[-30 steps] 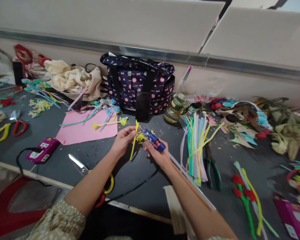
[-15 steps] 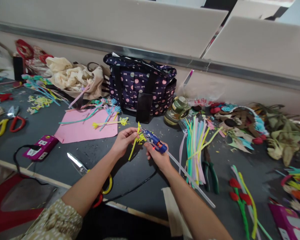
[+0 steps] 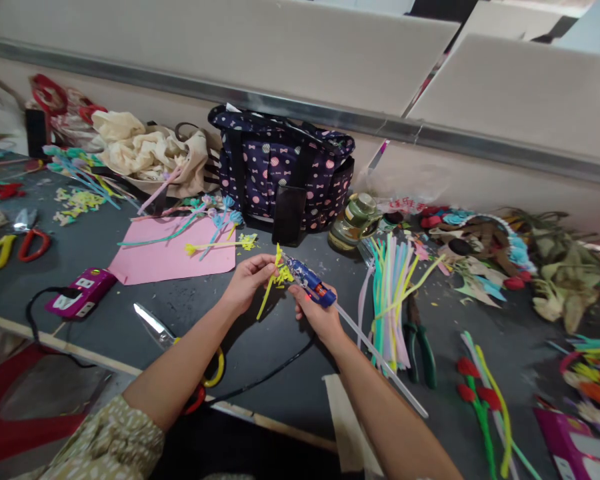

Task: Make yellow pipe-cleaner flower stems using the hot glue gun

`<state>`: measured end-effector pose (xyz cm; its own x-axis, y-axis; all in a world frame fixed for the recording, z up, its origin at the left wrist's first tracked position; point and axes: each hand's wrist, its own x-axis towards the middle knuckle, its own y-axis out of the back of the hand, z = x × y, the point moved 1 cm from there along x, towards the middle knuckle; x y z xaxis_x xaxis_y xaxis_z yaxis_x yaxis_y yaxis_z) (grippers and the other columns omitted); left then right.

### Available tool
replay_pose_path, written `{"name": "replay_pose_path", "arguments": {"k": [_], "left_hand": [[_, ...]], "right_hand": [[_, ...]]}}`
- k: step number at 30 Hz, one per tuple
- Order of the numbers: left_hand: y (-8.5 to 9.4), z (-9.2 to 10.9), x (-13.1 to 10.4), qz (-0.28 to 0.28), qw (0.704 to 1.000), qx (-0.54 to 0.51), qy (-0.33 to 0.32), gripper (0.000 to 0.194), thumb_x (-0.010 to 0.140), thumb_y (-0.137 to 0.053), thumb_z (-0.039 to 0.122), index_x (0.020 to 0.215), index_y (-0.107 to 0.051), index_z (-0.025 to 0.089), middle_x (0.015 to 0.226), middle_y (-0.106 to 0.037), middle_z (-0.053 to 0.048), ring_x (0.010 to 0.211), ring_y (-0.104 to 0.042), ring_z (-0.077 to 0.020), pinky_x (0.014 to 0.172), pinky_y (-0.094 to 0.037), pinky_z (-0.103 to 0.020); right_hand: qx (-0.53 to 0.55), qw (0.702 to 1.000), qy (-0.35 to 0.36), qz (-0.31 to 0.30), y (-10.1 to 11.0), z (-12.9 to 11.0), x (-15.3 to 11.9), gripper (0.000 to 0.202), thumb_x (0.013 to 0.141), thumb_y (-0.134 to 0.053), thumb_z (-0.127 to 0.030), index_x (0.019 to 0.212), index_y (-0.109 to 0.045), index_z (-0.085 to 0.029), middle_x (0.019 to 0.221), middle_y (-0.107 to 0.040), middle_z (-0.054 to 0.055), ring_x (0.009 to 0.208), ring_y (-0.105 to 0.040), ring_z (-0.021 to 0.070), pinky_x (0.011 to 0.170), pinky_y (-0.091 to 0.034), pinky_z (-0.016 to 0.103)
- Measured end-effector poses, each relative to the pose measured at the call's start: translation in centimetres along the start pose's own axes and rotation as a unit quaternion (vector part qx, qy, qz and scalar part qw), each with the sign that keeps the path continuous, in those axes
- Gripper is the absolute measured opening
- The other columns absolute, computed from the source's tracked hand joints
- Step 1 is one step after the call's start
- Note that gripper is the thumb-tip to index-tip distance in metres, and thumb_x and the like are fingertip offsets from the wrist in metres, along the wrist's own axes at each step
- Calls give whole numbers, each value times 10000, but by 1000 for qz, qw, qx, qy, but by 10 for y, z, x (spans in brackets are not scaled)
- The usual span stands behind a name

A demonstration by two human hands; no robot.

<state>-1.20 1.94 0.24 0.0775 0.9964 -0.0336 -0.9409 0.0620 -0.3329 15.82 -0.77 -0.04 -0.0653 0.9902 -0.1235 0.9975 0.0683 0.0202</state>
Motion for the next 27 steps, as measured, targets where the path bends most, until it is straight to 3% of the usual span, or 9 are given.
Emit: {"name": "replay_pose_path", "arguments": {"k": [27], "left_hand": [[-1,2,-1,5,1000,-8,3,312,715,-729,386,922,-692,155,705,-651,-36,563,-509,-97,508,-343,-216]], "right_hand": [[-34,999,-3,-1,-3,-11,-4,408,675,-719,-541,583,-553,-180,434,-514,-29,349,-482,96,352,-456,214]]}}
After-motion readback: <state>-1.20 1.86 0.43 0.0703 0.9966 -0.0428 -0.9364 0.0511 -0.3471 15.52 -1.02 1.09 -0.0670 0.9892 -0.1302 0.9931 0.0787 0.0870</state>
